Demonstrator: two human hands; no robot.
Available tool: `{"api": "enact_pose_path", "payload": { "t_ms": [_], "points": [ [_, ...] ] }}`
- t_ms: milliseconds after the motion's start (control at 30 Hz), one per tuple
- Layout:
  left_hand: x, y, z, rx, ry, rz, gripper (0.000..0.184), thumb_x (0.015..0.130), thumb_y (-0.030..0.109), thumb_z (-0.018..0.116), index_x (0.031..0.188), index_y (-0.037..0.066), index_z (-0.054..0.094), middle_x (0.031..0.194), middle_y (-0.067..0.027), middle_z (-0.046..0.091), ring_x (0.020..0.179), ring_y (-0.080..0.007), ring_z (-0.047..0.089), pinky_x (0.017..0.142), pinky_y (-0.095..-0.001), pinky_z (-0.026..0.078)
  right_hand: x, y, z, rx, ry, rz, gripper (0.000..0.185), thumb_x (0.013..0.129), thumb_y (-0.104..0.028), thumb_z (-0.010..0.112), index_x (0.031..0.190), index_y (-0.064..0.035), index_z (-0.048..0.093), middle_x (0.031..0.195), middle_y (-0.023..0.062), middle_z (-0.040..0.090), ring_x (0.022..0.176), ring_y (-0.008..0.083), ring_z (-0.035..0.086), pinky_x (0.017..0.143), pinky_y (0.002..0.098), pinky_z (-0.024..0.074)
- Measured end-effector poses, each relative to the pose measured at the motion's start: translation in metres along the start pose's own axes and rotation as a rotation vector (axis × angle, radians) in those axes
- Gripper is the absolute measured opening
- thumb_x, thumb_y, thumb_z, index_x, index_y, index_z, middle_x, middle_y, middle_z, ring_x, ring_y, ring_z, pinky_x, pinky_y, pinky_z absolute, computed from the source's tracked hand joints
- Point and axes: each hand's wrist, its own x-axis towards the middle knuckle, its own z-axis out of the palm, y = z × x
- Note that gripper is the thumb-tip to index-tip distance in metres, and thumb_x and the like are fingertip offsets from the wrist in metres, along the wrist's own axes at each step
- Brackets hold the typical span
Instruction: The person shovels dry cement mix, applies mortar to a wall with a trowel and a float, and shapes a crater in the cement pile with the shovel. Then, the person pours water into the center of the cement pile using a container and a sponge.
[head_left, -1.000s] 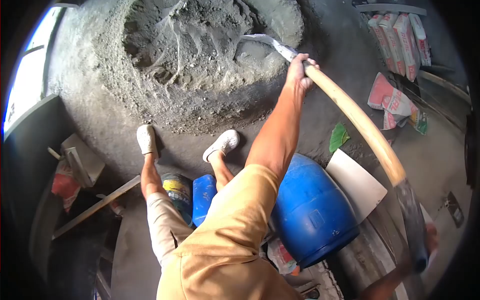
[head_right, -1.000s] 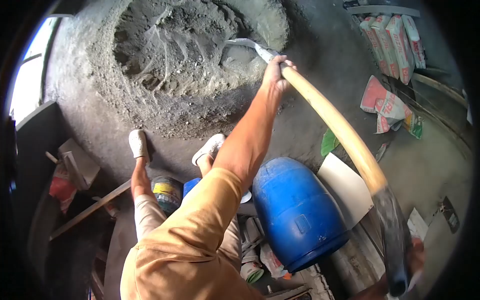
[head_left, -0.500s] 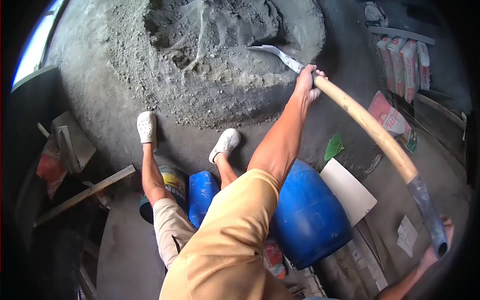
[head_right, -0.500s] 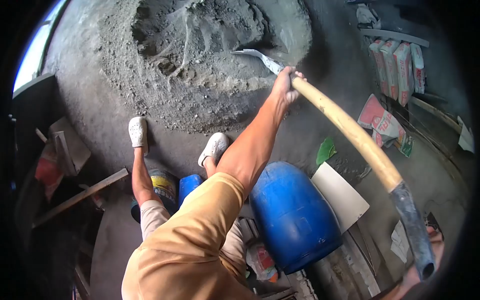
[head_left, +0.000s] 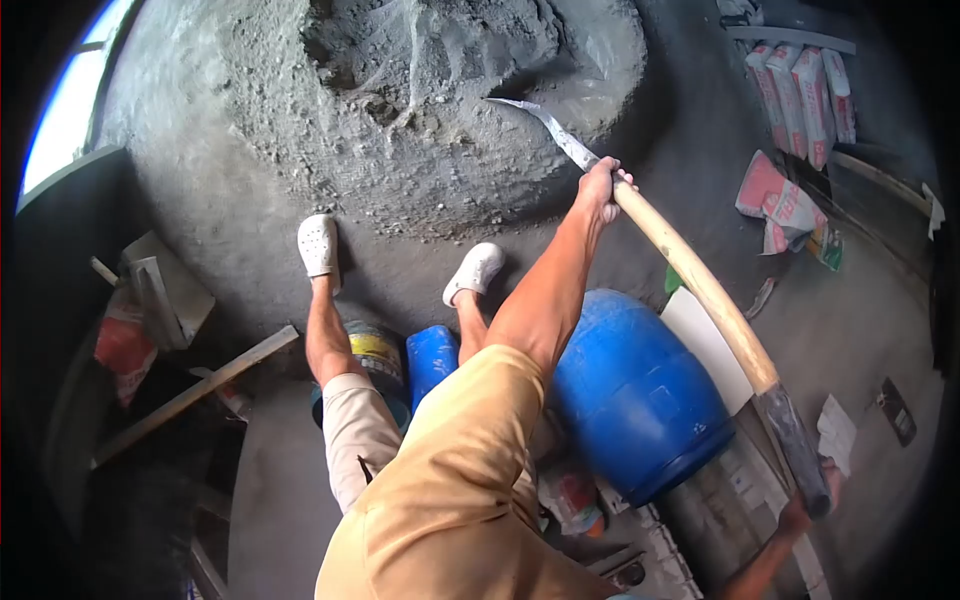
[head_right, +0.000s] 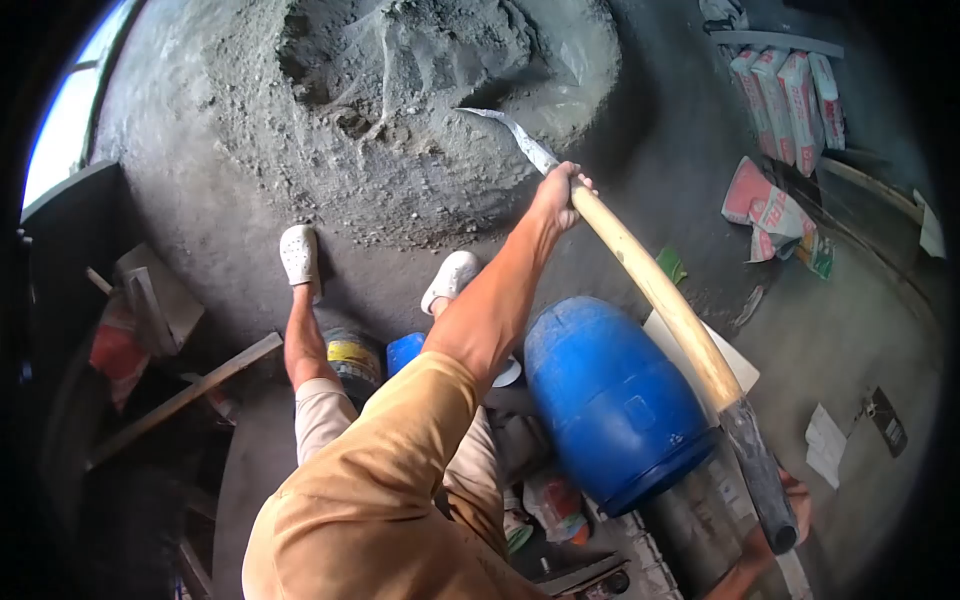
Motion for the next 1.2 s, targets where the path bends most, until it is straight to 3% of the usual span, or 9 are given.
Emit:
{"api": "enact_pose_path", "payload": {
  "t_ms": [167, 233, 300, 467, 500, 567, 700, 1100, 1200],
  "points": [
    [-0.026, 0.023, -0.026, 0.106, 0.153, 0.016, 0.008, 0.087, 0.01, 0.051, 0.087, 0.003, 0.046, 0.068, -0.0065, 0.047, 0.053, -0.0193, 0.053, 0.049, -0.0411, 0.052, -0.07, 0.012, 0.022, 0.159, 0.227, 0.229, 0.025, 0.089, -0.019, 0.055, 0.079, 0.0035, 0.055, 0.078, 0.0125, 0.062, 0.071, 0.0222, 0.06, 0.066, 0.0349, 0.0475],
    [-0.042, 0.033, -0.031, 0.072, 0.136, 0.007, 0.008, 0.087, 0.01, 0.05, 0.087, 0.003, 0.046, 0.068, -0.0062, 0.047, 0.053, -0.019, 0.052, 0.049, -0.0408, 0.052, -0.069, -0.027, 0.017, -0.173, 0.108, 0.19, 0.03, 0.091, -0.024, 0.053, 0.086, 0.0049, 0.057, 0.084, 0.0138, 0.063, 0.077, 0.0217, 0.06, 0.072, 0.0348, 0.0479],
    [-0.057, 0.031, -0.03, 0.05, 0.131, 0.002, 0.007, 0.087, 0.01, 0.05, 0.088, 0.004, 0.046, 0.068, -0.0058, 0.047, 0.053, -0.0185, 0.052, 0.049, -0.0399, 0.052, -0.083, -0.034, 0.011, 0.223, 0.077, 0.208, 0.03, 0.091, -0.026, 0.054, 0.091, 0.0037, 0.059, 0.087, 0.0144, 0.064, 0.081, 0.0237, 0.061, 0.075, 0.0358, 0.0478],
    [-0.099, 0.045, -0.043, 0.195, 0.207, 0.03, 0.008, 0.087, 0.01, 0.049, 0.09, 0.003, 0.048, 0.069, -0.006, 0.046, 0.052, -0.0187, 0.051, 0.048, -0.0376, 0.051, -0.162, -0.044, 0.003, -0.085, 0.153, 0.088, 0.023, 0.084, -0.014, 0.066, 0.099, 0.0033, 0.062, 0.095, 0.0149, 0.066, 0.087, 0.0248, 0.063, 0.076, 0.0368, 0.0488],
    [-0.109, 0.052, -0.045, 0.212, 0.209, 0.033, 0.008, 0.087, 0.01, 0.049, 0.09, 0.003, 0.048, 0.069, -0.0061, 0.046, 0.052, -0.0187, 0.051, 0.048, -0.0372, 0.051, -0.162, -0.069, 0.014, 0.097, 0.363, 0.163, 0.023, 0.084, -0.016, 0.065, 0.095, 0.0036, 0.065, 0.09, 0.014, 0.067, 0.08, 0.0248, 0.065, 0.071, 0.0358, 0.0499],
    [-0.123, 0.064, -0.049, 0.251, 0.217, 0.054, 0.009, 0.088, 0.011, 0.05, 0.091, 0.003, 0.048, 0.069, -0.0063, 0.047, 0.052, -0.0188, 0.051, 0.047, -0.0361, 0.051, -0.141, -0.125, 0.0, 0.167, 0.17, 0.24, 0.025, 0.085, -0.019, 0.064, 0.09, 0.0049, 0.066, 0.083, 0.0139, 0.067, 0.072, 0.0237, 0.065, 0.066, 0.0351, 0.0502],
    [-0.154, 0.098, -0.059, 0.32, 0.251, 0.041, 0.012, 0.091, 0.017, 0.049, 0.091, 0.005, 0.048, 0.07, -0.0064, 0.048, 0.053, -0.0192, 0.052, 0.048, -0.0375, 0.051, -0.161, -0.161, 0.013, 0.33, 0.249, 0.329, 0.028, 0.088, -0.022, 0.058, 0.086, 0.0051, 0.063, 0.079, 0.0145, 0.067, 0.068, 0.0244, 0.063, 0.063, 0.0353, 0.0492],
    [-0.207, 0.185, -0.063, 0.562, 0.362, 0.085, 0.017, 0.092, 0.021, 0.051, 0.095, 0.005, 0.046, 0.07, -0.0071, 0.049, 0.053, -0.0211, 0.053, 0.05, -0.0389, 0.05, -0.194, -0.264, 0.016, 0.409, 0.163, 0.573, 0.022, 0.083, -0.018, 0.064, 0.081, 0.0036, 0.064, 0.077, 0.0128, 0.064, 0.075, 0.026, 0.063, 0.068, 0.038, 0.048],
    [-0.213, 0.208, -0.061, 0.631, 0.426, 0.121, 0.016, 0.089, 0.017, 0.055, 0.094, 0.004, 0.049, 0.067, -0.0083, 0.05, 0.054, -0.023, 0.054, 0.05, -0.04, 0.05, -0.233, -0.264, 0.047, 0.224, 0.34, 0.487, 0.031, 0.084, -0.019, 0.068, 0.097, 0.0057, 0.055, 0.087, 0.0153, 0.063, 0.079, 0.027, 0.061, 0.072, 0.0372, 0.0466]
  ]
}}
